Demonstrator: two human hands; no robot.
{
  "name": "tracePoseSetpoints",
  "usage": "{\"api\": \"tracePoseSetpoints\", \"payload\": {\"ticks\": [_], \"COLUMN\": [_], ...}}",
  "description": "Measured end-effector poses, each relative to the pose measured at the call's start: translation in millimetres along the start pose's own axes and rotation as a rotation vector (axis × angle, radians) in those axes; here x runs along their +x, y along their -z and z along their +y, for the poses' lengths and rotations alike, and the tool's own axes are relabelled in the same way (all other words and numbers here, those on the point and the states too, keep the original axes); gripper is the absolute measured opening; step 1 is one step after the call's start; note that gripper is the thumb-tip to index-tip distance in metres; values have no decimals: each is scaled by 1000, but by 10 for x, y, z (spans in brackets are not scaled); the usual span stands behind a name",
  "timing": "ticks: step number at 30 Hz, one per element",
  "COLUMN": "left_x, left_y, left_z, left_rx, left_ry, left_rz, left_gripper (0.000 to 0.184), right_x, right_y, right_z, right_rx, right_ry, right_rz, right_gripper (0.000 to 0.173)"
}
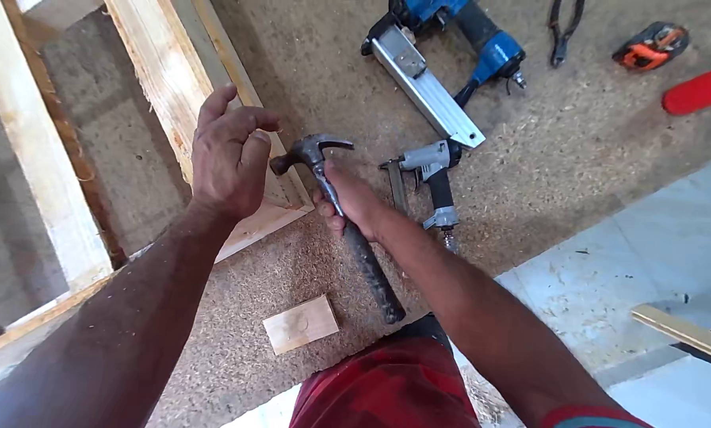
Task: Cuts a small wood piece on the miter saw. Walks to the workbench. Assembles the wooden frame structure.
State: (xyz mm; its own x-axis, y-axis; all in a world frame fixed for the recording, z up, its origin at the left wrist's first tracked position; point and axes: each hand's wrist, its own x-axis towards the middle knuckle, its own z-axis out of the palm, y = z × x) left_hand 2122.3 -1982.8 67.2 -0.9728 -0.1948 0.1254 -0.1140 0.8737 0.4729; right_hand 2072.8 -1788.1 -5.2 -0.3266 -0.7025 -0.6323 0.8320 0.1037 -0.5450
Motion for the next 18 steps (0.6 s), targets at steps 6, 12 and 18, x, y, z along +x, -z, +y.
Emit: {"api": "tracePoseSetpoints", "payload": {"ticks": [6,12,18], "left_x": [-12,1,-13], "left_y": [-3,1,6], "left_z": [-1,-16,8], "left_rx": [4,-8,3], "left_ry": [-15,-34,-7], "left_rz": [-5,0,-2], "left_gripper": [48,47,47], "right_x": [2,80,281], "right_y": [21,259,359], "right_z": [-89,-51,171], "right_rx": [-53,114,-59], "right_ry": [-12,87,-55], "right_rz": [7,127,80], "right_gripper": [68,69,67]}}
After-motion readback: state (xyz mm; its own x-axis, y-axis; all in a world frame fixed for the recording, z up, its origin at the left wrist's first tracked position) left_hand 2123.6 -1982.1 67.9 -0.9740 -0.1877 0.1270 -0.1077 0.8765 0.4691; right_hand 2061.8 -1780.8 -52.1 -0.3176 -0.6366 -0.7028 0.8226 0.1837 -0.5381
